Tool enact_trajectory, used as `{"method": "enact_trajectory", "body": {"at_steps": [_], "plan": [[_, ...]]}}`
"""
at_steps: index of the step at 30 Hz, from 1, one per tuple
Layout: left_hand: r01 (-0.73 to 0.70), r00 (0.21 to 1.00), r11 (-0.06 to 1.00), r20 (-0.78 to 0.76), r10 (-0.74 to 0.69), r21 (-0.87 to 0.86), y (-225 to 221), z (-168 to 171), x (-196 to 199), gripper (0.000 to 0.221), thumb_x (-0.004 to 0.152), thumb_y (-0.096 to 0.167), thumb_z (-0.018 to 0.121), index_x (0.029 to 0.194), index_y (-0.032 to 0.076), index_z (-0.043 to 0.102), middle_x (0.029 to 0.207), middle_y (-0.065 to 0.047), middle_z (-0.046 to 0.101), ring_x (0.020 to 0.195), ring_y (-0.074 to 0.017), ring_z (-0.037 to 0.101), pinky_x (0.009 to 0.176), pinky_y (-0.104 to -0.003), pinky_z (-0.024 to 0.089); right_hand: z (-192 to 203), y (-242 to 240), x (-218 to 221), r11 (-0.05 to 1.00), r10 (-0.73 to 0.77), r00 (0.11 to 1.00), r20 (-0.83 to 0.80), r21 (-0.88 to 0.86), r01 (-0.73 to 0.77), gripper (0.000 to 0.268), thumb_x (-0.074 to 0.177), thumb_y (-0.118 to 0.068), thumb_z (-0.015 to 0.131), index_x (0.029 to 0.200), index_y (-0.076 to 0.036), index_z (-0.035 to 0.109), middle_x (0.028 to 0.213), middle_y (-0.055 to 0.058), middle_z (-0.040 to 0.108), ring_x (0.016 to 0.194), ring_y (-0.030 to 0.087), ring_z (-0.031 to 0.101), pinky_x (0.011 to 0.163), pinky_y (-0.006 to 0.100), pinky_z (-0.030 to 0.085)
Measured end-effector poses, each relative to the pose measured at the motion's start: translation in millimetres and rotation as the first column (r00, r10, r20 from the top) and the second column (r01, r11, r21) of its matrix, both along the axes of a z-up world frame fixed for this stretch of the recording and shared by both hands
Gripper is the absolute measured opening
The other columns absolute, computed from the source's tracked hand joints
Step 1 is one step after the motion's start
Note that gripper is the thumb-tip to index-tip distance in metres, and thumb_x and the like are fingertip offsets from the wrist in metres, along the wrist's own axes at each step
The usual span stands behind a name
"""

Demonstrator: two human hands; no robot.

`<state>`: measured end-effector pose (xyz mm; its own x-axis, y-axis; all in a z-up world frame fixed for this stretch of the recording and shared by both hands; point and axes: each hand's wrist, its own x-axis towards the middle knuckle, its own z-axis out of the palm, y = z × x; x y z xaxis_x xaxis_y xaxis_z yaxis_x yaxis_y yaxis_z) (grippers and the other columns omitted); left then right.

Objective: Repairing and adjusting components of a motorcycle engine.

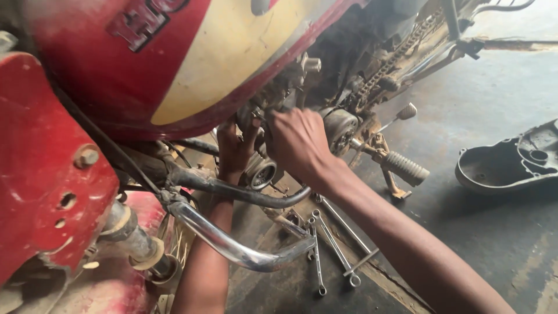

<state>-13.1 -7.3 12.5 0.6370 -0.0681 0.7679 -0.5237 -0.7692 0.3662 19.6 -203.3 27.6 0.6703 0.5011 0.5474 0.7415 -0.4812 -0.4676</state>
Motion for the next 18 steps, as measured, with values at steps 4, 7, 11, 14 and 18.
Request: {"method": "enact_trajectory", "body": {"at_steps": [4, 7, 11, 14, 18], "plan": [[-0.109, 0.98, 0.989, -0.178, 0.09, -0.1, 7.4, -10.7, 4.9, 0.036, 0.099, 0.031, 0.07, 0.113, -0.003, 0.067, 0.095, -0.015, 0.073, 0.085, -0.0257, 0.07, 0.082, -0.038, 0.055, 17.4, -0.7, 5.4, 0.989, -0.002, 0.992, 0.126, 0.147, -0.016, 0.018, 0.069, -0.007, 0.07, 0.086, -0.003, 0.067, 0.066, 0.017, 0.066, 0.059, 0.036, 0.067, 0.051, 0.046, 0.052], [-0.111, 0.969, 0.983, -0.236, 0.074, -0.146, 5.5, -14.4, 6.1, 0.04, 0.099, 0.034, 0.067, 0.113, -0.003, 0.063, 0.096, -0.013, 0.068, 0.079, -0.0228, 0.071, 0.074, -0.035, 0.058, 11.8, 6.3, 14.5, 0.981, -0.005, 0.991, 0.135, 0.195, -0.021, 0.022, 0.069, -0.007, 0.072, 0.09, -0.004, 0.069, 0.061, 0.018, 0.065, 0.055, 0.038, 0.066, 0.047, 0.047, 0.051], [-0.052, 0.984, 0.983, -0.175, 0.021, -0.174, -0.2, -22.3, 10.3, 0.034, 0.103, 0.029, 0.066, 0.111, -0.003, 0.059, 0.095, -0.012, 0.061, 0.083, -0.0243, 0.063, 0.073, -0.039, 0.055, -26.6, 10.4, 18.7, 0.99, -0.035, 0.984, 0.172, 0.138, 0.011, 0.011, 0.076, -0.009, 0.071, 0.085, -0.005, 0.066, 0.067, 0.016, 0.066, 0.061, 0.035, 0.068, 0.054, 0.046, 0.053], [-0.095, 0.976, 0.978, -0.211, 0.054, -0.187, 4.9, -25.4, 8.5, 0.032, 0.104, 0.031, 0.061, 0.105, -0.001, 0.058, 0.09, -0.011, 0.061, 0.081, -0.0236, 0.062, 0.07, -0.041, 0.052, -61.2, 26.2, 15.4, 0.982, 0.009, 0.998, 0.06, 0.188, -0.02, 0.016, 0.084, -0.01, 0.069, 0.097, -0.003, 0.063, 0.062, 0.015, 0.065, 0.054, 0.035, 0.066, 0.05, 0.047, 0.051], [-0.089, 0.988, 0.995, -0.13, 0.082, -0.05, 3.3, -27.5, 14.0, 0.035, 0.111, 0.032, 0.05, 0.104, -0.002, 0.058, 0.09, -0.013, 0.06, 0.082, -0.0265, 0.057, 0.075, -0.042, 0.045, -92.5, 39.4, 17.6, 0.948, 0.053, 0.998, 0.046, 0.312, -0.064, 0.019, 0.09, -0.018, 0.069, 0.095, -0.003, 0.06, 0.061, 0.015, 0.064, 0.053, 0.036, 0.065, 0.049, 0.048, 0.049]]}}
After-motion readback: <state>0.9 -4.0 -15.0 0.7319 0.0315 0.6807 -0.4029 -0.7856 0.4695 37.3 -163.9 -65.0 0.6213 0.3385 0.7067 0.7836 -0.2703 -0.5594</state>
